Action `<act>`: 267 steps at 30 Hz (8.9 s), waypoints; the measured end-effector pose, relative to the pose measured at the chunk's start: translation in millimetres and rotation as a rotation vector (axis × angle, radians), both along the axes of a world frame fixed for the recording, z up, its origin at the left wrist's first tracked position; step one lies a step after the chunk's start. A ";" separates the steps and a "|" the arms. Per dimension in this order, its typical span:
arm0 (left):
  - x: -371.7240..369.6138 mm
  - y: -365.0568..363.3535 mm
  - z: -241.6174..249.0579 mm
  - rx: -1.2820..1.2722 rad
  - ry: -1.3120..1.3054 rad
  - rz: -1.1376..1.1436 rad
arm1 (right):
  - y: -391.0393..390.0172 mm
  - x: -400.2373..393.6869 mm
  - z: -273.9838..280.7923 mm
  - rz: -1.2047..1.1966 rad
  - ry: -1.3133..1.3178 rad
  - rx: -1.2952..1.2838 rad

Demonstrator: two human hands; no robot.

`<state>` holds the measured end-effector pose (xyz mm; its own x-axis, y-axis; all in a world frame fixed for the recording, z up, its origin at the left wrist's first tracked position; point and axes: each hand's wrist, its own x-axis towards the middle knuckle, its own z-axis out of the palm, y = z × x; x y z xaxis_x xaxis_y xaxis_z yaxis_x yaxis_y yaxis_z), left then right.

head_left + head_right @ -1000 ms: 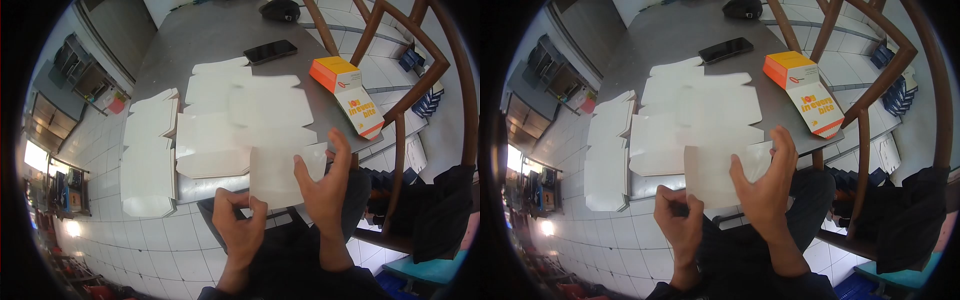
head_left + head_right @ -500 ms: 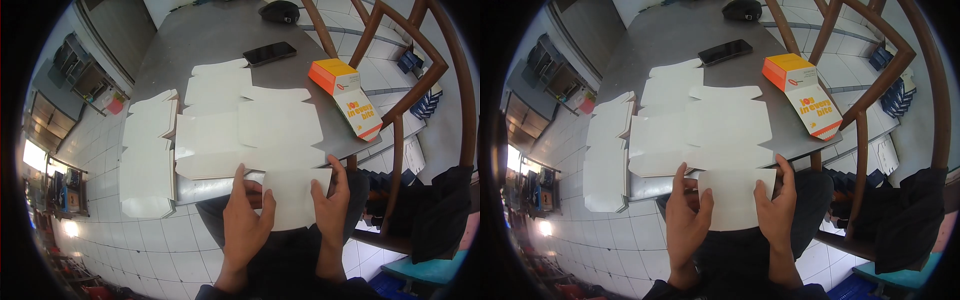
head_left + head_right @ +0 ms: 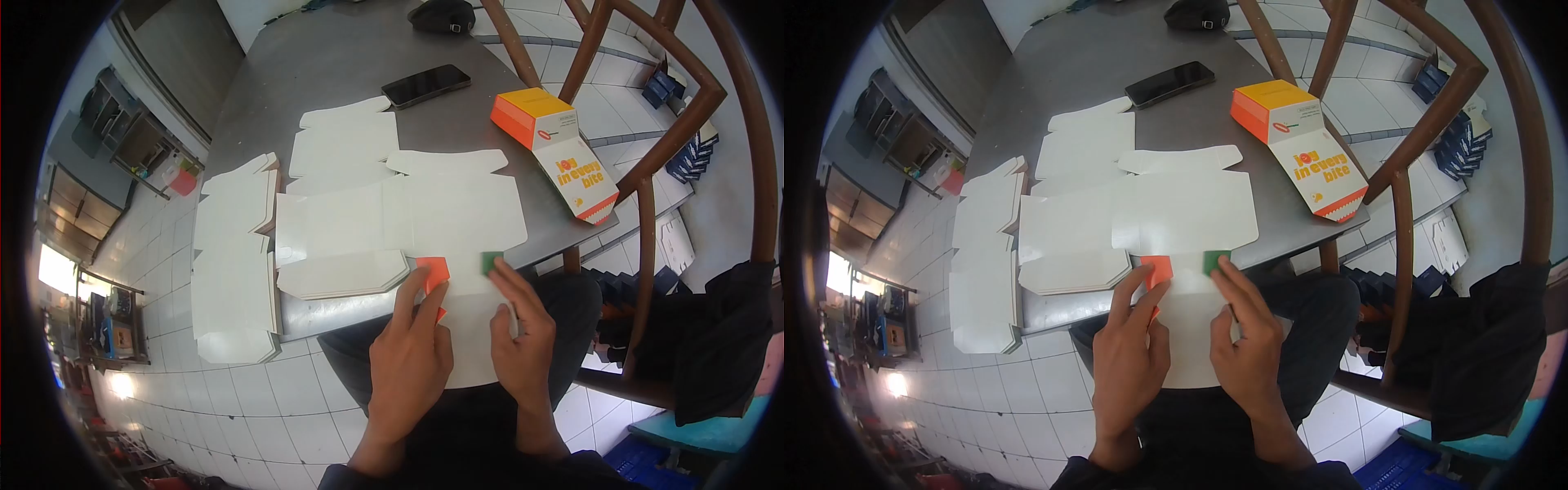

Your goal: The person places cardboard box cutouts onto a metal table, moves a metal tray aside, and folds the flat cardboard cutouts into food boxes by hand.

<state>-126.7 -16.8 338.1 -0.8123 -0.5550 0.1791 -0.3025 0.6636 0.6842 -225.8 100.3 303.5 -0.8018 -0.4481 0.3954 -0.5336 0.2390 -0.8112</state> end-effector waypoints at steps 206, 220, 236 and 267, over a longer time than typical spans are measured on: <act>9.8 -12.5 -30.5 0.217 0.482 0.037 | 8.7 24.4 2.9 0.193 0.001 -0.295; 14.4 11.0 -19.7 0.297 0.241 0.069 | 38.6 -11.2 9.0 -0.018 -0.309 -0.100; 7.9 -24.2 -13.8 1.003 0.549 -0.101 | 30.7 -6.0 2.6 0.383 -1.026 -0.497; 10.3 9.4 -16.7 0.323 0.514 0.108 | 9.6 10.1 16.9 0.418 -0.724 -0.435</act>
